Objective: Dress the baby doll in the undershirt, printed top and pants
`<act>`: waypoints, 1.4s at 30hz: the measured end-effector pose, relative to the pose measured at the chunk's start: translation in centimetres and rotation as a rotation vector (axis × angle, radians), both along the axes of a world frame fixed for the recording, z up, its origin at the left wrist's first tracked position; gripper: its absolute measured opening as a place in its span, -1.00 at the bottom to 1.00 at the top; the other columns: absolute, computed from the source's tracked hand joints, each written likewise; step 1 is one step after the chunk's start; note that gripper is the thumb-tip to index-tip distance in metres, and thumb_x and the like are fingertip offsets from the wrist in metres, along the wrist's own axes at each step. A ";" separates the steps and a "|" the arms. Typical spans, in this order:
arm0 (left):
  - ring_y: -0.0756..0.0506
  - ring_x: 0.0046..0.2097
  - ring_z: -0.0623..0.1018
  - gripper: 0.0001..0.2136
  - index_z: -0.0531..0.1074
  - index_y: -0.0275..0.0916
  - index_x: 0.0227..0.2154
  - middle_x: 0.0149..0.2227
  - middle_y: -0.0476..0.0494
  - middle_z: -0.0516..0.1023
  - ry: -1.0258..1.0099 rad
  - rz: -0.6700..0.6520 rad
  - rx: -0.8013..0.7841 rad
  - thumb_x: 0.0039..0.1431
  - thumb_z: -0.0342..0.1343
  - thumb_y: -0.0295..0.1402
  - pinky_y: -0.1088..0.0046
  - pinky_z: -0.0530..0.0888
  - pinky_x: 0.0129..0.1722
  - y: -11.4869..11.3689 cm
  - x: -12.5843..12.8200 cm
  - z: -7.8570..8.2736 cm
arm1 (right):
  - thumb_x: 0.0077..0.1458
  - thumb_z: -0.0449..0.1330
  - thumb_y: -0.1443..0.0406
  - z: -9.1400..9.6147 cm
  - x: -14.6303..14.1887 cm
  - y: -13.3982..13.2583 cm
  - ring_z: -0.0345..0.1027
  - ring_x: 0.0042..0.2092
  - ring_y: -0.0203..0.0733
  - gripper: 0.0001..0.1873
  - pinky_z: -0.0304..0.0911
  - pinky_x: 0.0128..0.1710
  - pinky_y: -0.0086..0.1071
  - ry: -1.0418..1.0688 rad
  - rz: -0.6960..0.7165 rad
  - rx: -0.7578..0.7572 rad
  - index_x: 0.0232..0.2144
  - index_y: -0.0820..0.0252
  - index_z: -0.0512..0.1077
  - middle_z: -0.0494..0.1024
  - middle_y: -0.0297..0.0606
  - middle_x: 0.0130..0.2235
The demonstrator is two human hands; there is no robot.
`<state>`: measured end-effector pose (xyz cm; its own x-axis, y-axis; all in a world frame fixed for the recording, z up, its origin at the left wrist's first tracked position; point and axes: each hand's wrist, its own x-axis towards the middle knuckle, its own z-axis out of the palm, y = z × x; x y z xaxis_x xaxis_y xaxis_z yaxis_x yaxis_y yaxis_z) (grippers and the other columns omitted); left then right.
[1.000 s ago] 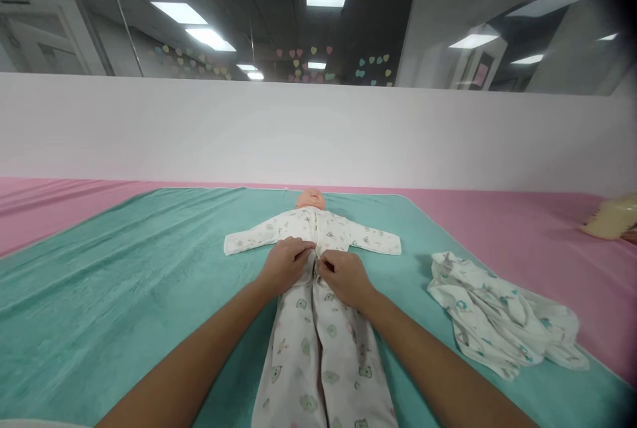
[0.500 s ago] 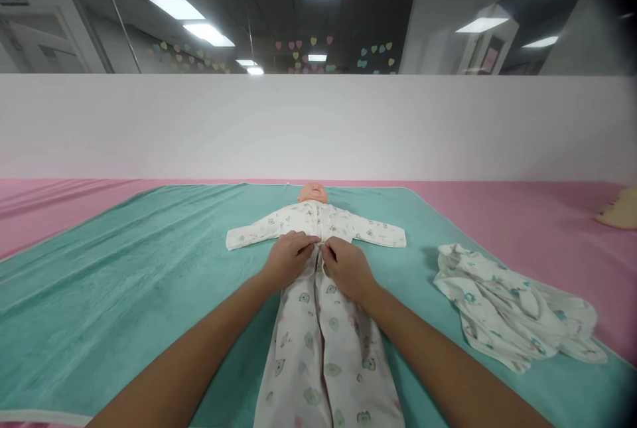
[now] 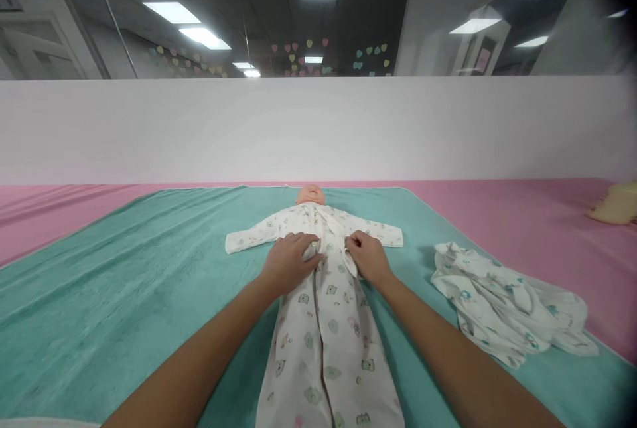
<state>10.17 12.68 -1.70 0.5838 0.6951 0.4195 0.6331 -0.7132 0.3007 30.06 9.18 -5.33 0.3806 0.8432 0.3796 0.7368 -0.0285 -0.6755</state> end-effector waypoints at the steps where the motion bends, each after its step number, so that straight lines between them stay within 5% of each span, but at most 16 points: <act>1: -0.12 -0.25 0.40 -0.78 0.37 -0.11 -0.23 -0.35 -0.05 0.44 0.005 0.023 0.005 0.08 0.05 -0.16 0.40 0.24 -0.34 0.0 0.0 0.0 | 0.00 -0.04 0.18 -0.3 1.3 0.3 0.17 -0.48 -0.29 -0.73 -0.02 -0.48 -0.45 0.009 -0.043 -0.044 -0.64 0.16 0.21 0.32 -0.39 -0.58; 5: -0.05 -0.41 0.35 -0.86 0.24 -0.17 -0.50 -0.47 0.00 0.37 -0.013 0.121 0.017 0.09 0.00 -0.27 0.44 0.15 -0.47 0.3 -0.1 -0.4 | -0.07 0.00 0.21 -1.1 7.0 0.7 0.24 -0.42 -0.23 -0.77 0.00 -0.45 -0.42 -0.020 -0.246 -0.216 -0.64 0.17 0.31 0.43 -0.28 -0.51; 9: 0.00 -0.55 0.22 -0.85 0.13 -0.18 -0.55 -0.59 0.05 0.24 -0.082 0.194 -0.033 0.08 -0.08 -0.34 0.45 0.03 -0.55 0.9 -0.7 -0.8 | -0.05 -0.03 0.16 -1.2 10.9 -0.2 0.26 -0.40 -0.17 -0.72 -0.01 -0.47 -0.39 -0.063 -0.428 -0.311 -0.58 0.18 0.38 0.45 -0.18 -0.46; 14: 0.02 -0.53 0.24 -0.90 0.12 -0.18 -0.55 -0.62 0.09 0.21 -0.337 0.263 -0.149 -0.03 -0.05 -0.40 0.51 0.10 -0.54 3.1 -2.7 -0.2 | -0.05 -0.04 0.15 -1.2 11.7 -0.9 0.28 -0.39 -0.12 -0.70 0.00 -0.47 -0.37 -0.111 -0.444 -0.370 -0.58 0.20 0.37 0.45 -0.13 -0.45; 18: 0.00 -0.47 0.30 -0.94 0.18 -0.18 -0.53 -0.54 0.05 0.27 -0.530 0.557 -0.174 -0.02 -0.07 -0.35 0.52 0.19 -0.51 7.3 -7.4 -0.5 | -0.02 -0.06 0.14 -1.4 11.5 -0.9 0.29 -0.38 -0.12 -0.68 0.01 -0.46 -0.36 -0.138 -0.419 -0.414 -0.55 0.18 0.38 0.46 -0.14 -0.43; 20: -0.03 -0.46 0.31 -0.90 0.17 -0.18 -0.55 -0.53 0.00 0.30 -0.417 0.755 -0.197 -0.02 -0.06 -0.31 0.50 0.19 -0.51 9.0 -10.1 -1.1 | -0.01 -0.08 0.13 -1.4 11.5 -0.9 0.30 -0.37 -0.12 -0.67 0.03 -0.45 -0.36 -0.134 -0.413 -0.411 -0.55 0.17 0.38 0.47 -0.15 -0.42; 22: -0.07 -0.47 0.32 -0.93 0.19 -0.18 -0.57 -0.55 -0.04 0.32 -0.358 0.811 -0.230 -0.07 -0.03 -0.36 0.47 0.18 -0.52 9.9 -11.9 -1.8 | -0.01 -0.08 0.12 -1.4 11.5 -1.0 0.30 -0.37 -0.12 -0.67 0.04 -0.45 -0.37 -0.127 -0.405 -0.414 -0.53 0.17 0.39 0.47 -0.16 -0.41; 26: -0.13 -0.44 0.38 -0.97 0.27 -0.17 -0.48 -0.51 -0.09 0.40 -0.296 0.794 -0.237 -0.04 -0.04 -0.39 0.43 0.22 -0.49 9.7 -11.5 -2.8 | 0.01 -0.08 0.11 -1.4 11.4 -1.0 0.31 -0.34 -0.11 -0.67 0.07 -0.43 -0.36 -0.105 -0.392 -0.427 -0.48 0.14 0.40 0.48 -0.17 -0.34; 32: -0.20 -0.03 0.38 -0.71 0.29 -0.21 -0.10 -0.05 -0.22 0.41 -0.175 0.592 0.005 0.14 -0.15 -0.28 0.32 0.30 -0.14 9.4 -8.0 -3.7 | 0.10 -0.22 0.02 -1.7 11.5 -1.3 0.27 -0.37 -0.12 -0.51 0.07 -0.45 -0.36 -0.070 -0.445 -0.293 -0.54 0.16 0.34 0.44 -0.15 -0.41; 37: -0.25 0.05 0.35 -0.55 0.23 -0.30 0.04 0.06 -0.31 0.34 -0.118 0.599 -0.139 0.19 -0.21 -0.14 0.24 0.29 -0.06 10.5 -8.2 -4.6 | 0.08 -0.13 0.02 -0.7 8.8 -1.0 0.28 -0.34 -0.14 -0.59 0.13 -0.37 -0.35 0.066 -0.411 0.034 -0.46 0.16 0.35 0.47 -0.22 -0.38; 40: -0.26 0.02 0.39 -0.52 0.23 -0.29 0.05 0.04 -0.30 0.38 -0.135 0.600 -0.185 0.19 -0.24 -0.11 0.23 0.30 -0.08 11.1 -8.7 -4.8 | 0.09 -0.09 0.06 0.8 3.8 0.6 0.31 -0.12 -0.13 -0.62 0.18 -0.14 -0.31 0.092 -0.116 0.145 -0.23 0.12 0.38 0.47 -0.24 -0.14; 42: -0.25 -0.03 0.43 -0.56 0.28 -0.21 -0.01 -0.02 -0.23 0.44 -0.128 0.574 -0.209 0.20 -0.26 -0.10 0.24 0.31 -0.12 11.4 -8.9 -5.0 | 0.11 -0.09 0.06 1.9 -0.3 2.4 0.16 0.09 -0.10 -0.54 0.09 0.02 -0.26 -0.074 0.083 0.134 -0.02 0.10 0.29 0.33 -0.23 0.08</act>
